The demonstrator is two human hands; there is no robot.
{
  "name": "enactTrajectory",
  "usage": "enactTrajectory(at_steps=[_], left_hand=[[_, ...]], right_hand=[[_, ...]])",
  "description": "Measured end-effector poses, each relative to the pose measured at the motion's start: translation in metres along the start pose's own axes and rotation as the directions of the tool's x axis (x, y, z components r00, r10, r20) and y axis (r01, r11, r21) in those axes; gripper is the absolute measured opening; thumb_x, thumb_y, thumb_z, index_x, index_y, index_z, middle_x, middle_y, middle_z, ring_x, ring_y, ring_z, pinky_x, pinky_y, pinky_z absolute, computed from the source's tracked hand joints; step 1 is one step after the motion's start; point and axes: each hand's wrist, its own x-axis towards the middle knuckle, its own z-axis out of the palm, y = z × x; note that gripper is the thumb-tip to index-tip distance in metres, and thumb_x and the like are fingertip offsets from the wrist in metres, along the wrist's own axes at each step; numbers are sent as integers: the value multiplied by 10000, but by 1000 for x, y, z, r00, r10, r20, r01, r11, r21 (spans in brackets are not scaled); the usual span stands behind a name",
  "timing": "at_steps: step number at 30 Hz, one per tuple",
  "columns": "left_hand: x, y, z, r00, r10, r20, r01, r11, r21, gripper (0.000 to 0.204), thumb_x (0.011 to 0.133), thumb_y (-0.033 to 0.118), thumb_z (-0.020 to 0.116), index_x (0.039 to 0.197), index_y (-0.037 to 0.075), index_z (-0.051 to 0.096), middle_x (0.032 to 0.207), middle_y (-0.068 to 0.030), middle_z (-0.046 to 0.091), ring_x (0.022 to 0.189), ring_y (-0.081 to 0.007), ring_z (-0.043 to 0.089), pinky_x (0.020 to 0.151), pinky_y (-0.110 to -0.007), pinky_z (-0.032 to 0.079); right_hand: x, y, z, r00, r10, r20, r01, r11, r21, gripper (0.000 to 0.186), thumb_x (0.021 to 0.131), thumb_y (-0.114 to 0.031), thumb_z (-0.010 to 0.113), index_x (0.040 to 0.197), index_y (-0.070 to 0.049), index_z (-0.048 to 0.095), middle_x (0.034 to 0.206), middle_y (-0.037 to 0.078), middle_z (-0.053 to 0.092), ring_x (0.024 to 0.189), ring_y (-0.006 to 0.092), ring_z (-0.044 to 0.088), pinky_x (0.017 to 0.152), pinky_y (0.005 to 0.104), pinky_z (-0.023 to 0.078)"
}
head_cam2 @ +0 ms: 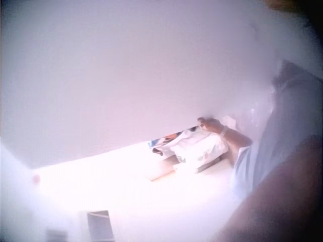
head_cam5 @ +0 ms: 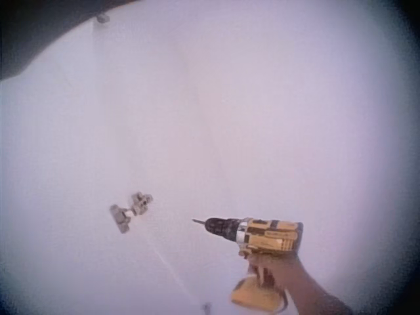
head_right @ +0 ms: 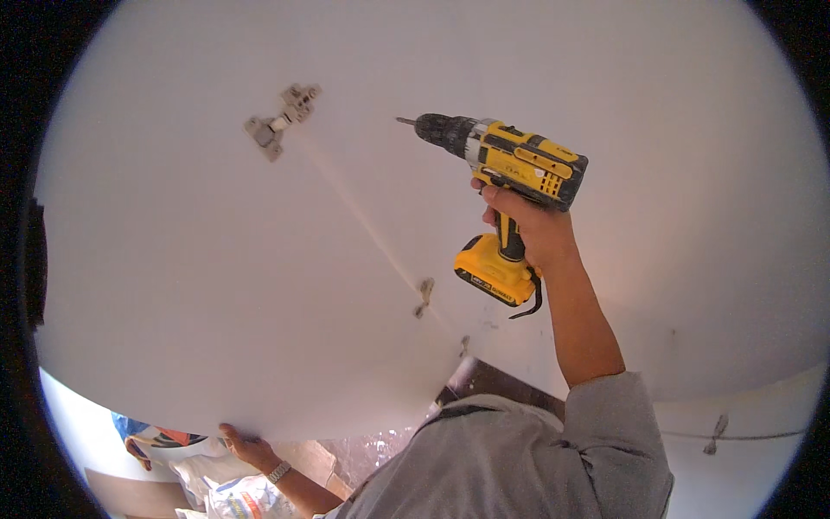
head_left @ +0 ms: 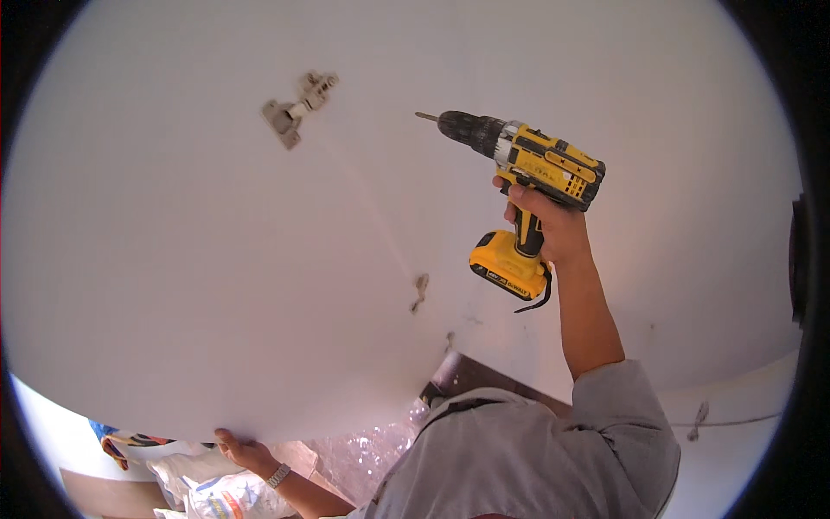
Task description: The person installs a hinge on a white cabinet door using a drill and a screwdriver.
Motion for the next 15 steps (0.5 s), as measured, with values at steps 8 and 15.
enactTrajectory(at_steps=[8,15], left_hand=[[92,-14,73,997,-16,-71,22,996,87,624,915,454,633,1219,-85,550,1236,-185,570,1131,-281,551,984,-406,444],[186,18,87,991,-107,-79,94,984,-149,659,848,432,717,1299,-2,513,1396,-132,476,1291,-289,431,1125,-447,301]], right_hand=[[18,48,-38,900,240,-364,-346,901,-262,370,799,-46,690,1158,1,611,955,114,690,664,136,576,606,263,504],[15,27,-29,802,239,-548,-452,842,-295,341,778,-72,726,1102,-21,631,915,98,694,637,133,609,567,262,515]])
